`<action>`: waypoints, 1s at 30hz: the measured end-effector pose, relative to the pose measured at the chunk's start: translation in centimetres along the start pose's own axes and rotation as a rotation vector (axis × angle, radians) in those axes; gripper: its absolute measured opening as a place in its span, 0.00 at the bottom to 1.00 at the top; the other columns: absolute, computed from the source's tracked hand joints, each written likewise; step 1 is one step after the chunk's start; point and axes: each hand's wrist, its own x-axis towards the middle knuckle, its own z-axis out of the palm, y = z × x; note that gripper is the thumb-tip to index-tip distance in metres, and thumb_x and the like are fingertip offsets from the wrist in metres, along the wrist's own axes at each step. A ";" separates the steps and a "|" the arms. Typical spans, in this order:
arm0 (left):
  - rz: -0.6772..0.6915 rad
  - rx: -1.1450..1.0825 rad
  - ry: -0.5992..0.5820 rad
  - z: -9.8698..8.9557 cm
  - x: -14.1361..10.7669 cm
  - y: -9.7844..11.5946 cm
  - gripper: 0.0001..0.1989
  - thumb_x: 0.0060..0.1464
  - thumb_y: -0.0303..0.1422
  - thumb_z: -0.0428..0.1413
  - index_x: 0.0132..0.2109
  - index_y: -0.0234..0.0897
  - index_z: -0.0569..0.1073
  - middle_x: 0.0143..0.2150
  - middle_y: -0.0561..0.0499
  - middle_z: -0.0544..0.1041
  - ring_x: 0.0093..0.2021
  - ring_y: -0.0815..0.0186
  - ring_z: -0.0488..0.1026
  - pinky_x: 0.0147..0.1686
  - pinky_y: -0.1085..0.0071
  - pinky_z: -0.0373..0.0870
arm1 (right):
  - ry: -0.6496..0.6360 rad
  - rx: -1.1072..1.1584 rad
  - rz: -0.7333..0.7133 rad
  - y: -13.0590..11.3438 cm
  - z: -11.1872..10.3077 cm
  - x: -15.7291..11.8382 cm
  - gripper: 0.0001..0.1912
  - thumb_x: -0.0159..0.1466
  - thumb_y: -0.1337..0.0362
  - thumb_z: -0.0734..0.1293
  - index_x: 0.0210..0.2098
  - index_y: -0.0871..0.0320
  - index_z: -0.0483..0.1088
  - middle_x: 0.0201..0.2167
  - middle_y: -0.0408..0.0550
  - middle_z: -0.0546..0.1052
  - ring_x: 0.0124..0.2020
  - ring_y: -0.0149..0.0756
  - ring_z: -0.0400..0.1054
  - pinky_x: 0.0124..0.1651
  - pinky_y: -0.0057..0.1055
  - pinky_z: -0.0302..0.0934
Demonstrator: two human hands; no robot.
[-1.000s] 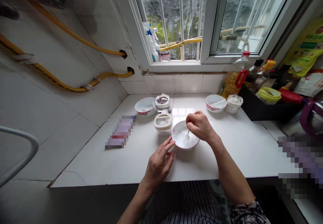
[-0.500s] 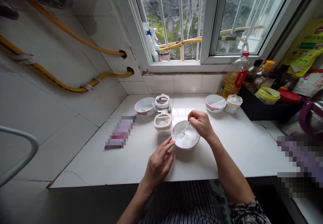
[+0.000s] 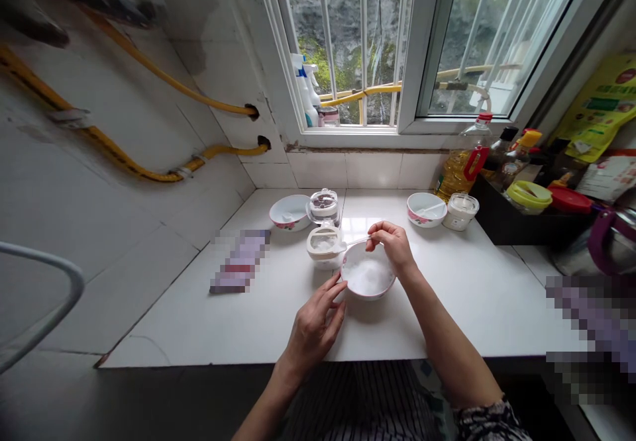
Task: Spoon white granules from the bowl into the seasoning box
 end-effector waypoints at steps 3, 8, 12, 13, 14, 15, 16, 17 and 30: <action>0.003 0.004 0.005 0.0 0.0 0.0 0.20 0.63 0.23 0.50 0.60 0.37 0.66 0.61 0.37 0.73 0.60 0.56 0.74 0.51 0.61 0.80 | -0.007 0.012 0.000 0.3 0.5 -0.1 0.05 0.46 0.63 0.67 0.23 0.57 0.71 0.15 0.41 0.74 0.21 0.33 0.66 0.34 0.33 0.61; -0.001 0.001 -0.003 0.0 0.1 0.0 0.20 0.63 0.23 0.49 0.61 0.37 0.66 0.61 0.37 0.73 0.60 0.56 0.74 0.52 0.60 0.80 | -0.004 0.006 -0.032 0.4 1.1 -0.2 0.05 0.50 0.62 0.68 0.26 0.56 0.70 0.17 0.41 0.75 0.24 0.35 0.69 0.38 0.35 0.64; -0.005 0.000 -0.004 0.0 0.0 0.0 0.20 0.63 0.23 0.49 0.61 0.37 0.66 0.61 0.37 0.72 0.60 0.56 0.74 0.52 0.59 0.80 | -0.011 -0.162 -0.239 0.5 1.5 -0.7 0.04 0.59 0.62 0.65 0.33 0.55 0.68 0.24 0.43 0.77 0.29 0.38 0.72 0.41 0.37 0.64; -0.006 0.000 -0.005 0.0 0.0 0.0 0.20 0.63 0.23 0.49 0.61 0.37 0.66 0.61 0.37 0.72 0.60 0.56 0.74 0.53 0.59 0.79 | -0.037 -0.275 -0.346 0.6 1.6 -0.8 0.03 0.62 0.63 0.64 0.34 0.55 0.68 0.25 0.44 0.78 0.30 0.38 0.73 0.43 0.38 0.64; -0.006 0.001 -0.006 0.0 0.0 0.0 0.20 0.63 0.23 0.49 0.61 0.37 0.66 0.61 0.37 0.72 0.60 0.56 0.74 0.53 0.59 0.79 | -0.081 -0.413 -0.469 0.6 1.6 -1.0 0.03 0.64 0.64 0.63 0.35 0.55 0.68 0.27 0.44 0.78 0.31 0.38 0.72 0.45 0.40 0.64; -0.007 0.003 -0.008 0.0 0.0 0.0 0.20 0.63 0.23 0.49 0.61 0.37 0.66 0.61 0.38 0.72 0.60 0.56 0.74 0.53 0.58 0.79 | -0.141 -0.563 -0.597 0.6 1.6 -1.2 0.03 0.65 0.66 0.62 0.35 0.55 0.67 0.28 0.45 0.78 0.31 0.38 0.72 0.49 0.41 0.62; -0.007 0.006 -0.010 0.0 0.0 0.0 0.20 0.63 0.23 0.49 0.61 0.37 0.66 0.61 0.38 0.72 0.60 0.55 0.74 0.53 0.58 0.79 | -0.205 -0.705 -0.718 0.6 1.6 -1.4 0.05 0.66 0.69 0.61 0.36 0.54 0.67 0.29 0.45 0.79 0.31 0.37 0.71 0.52 0.43 0.61; -0.007 0.009 -0.011 0.0 0.0 0.0 0.20 0.63 0.22 0.49 0.61 0.37 0.66 0.61 0.38 0.72 0.60 0.55 0.74 0.53 0.58 0.79 | -0.259 -0.820 -0.822 0.6 1.7 -1.5 0.07 0.66 0.71 0.60 0.36 0.54 0.67 0.29 0.45 0.79 0.30 0.36 0.71 0.55 0.44 0.59; -0.010 0.027 0.000 0.0 0.0 0.1 0.21 0.63 0.23 0.49 0.61 0.37 0.66 0.61 0.39 0.73 0.60 0.57 0.74 0.53 0.61 0.80 | -0.021 -0.597 -0.645 -0.2 0.7 -2.0 0.06 0.63 0.69 0.61 0.33 0.54 0.69 0.25 0.45 0.77 0.32 0.41 0.70 0.42 0.39 0.63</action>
